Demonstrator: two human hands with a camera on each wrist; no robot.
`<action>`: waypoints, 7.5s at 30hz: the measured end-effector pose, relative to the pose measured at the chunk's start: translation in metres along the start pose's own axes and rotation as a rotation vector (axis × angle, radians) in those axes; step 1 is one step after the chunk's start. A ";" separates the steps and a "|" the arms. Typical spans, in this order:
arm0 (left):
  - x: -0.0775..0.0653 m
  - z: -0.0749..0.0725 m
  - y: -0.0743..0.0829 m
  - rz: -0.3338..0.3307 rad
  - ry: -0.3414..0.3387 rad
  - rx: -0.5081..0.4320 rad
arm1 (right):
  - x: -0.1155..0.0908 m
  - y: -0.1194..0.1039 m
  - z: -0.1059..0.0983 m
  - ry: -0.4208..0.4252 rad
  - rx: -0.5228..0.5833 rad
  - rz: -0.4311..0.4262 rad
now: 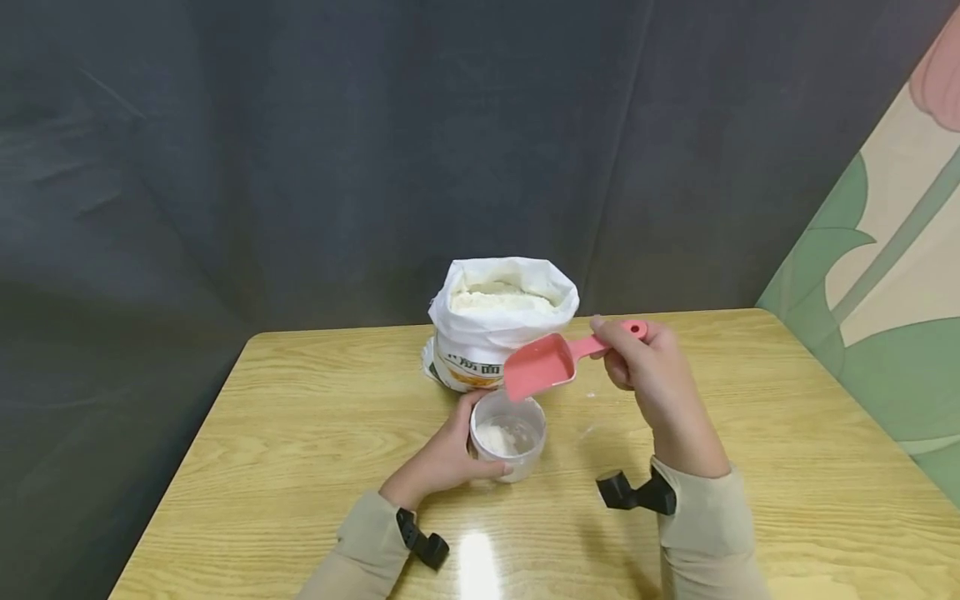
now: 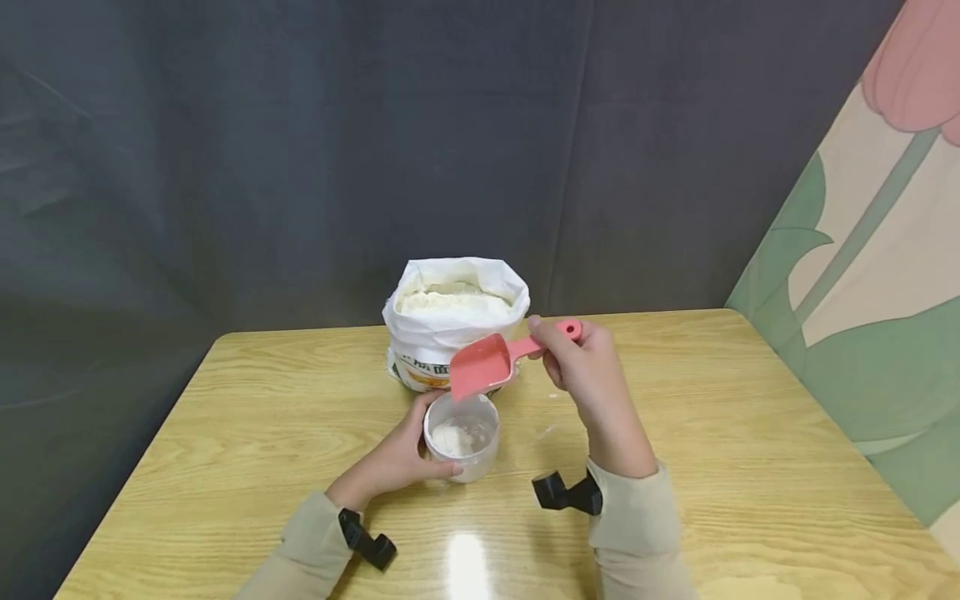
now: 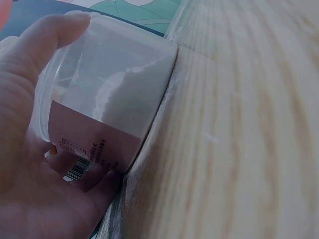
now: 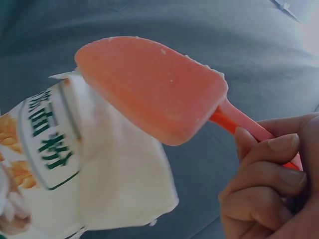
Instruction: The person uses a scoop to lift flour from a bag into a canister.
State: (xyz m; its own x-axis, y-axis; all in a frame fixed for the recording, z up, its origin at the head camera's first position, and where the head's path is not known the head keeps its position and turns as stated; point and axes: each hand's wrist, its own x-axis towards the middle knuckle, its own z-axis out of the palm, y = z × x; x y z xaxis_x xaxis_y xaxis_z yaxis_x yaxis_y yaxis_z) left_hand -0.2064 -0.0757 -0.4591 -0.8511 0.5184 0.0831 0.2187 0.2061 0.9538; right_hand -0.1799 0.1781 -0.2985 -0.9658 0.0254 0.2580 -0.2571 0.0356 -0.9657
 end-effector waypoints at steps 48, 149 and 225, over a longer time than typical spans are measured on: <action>0.001 0.000 0.000 -0.009 0.005 -0.017 | 0.110 -0.019 0.058 0.042 -0.573 0.114; -0.001 0.005 0.004 -0.017 0.004 0.001 | 0.114 -0.023 0.063 -0.031 -0.050 0.461; 0.001 0.000 0.005 0.008 -0.012 0.003 | 0.033 -0.014 0.003 -0.102 0.400 0.215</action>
State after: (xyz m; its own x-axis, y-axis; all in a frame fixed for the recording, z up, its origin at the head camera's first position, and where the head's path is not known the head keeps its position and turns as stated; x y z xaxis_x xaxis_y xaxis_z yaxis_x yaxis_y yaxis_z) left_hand -0.2060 -0.0741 -0.4543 -0.8434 0.5301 0.0876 0.2270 0.2039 0.9523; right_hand -0.2080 0.1750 -0.2766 -0.9918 -0.1092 0.0664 -0.0243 -0.3486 -0.9369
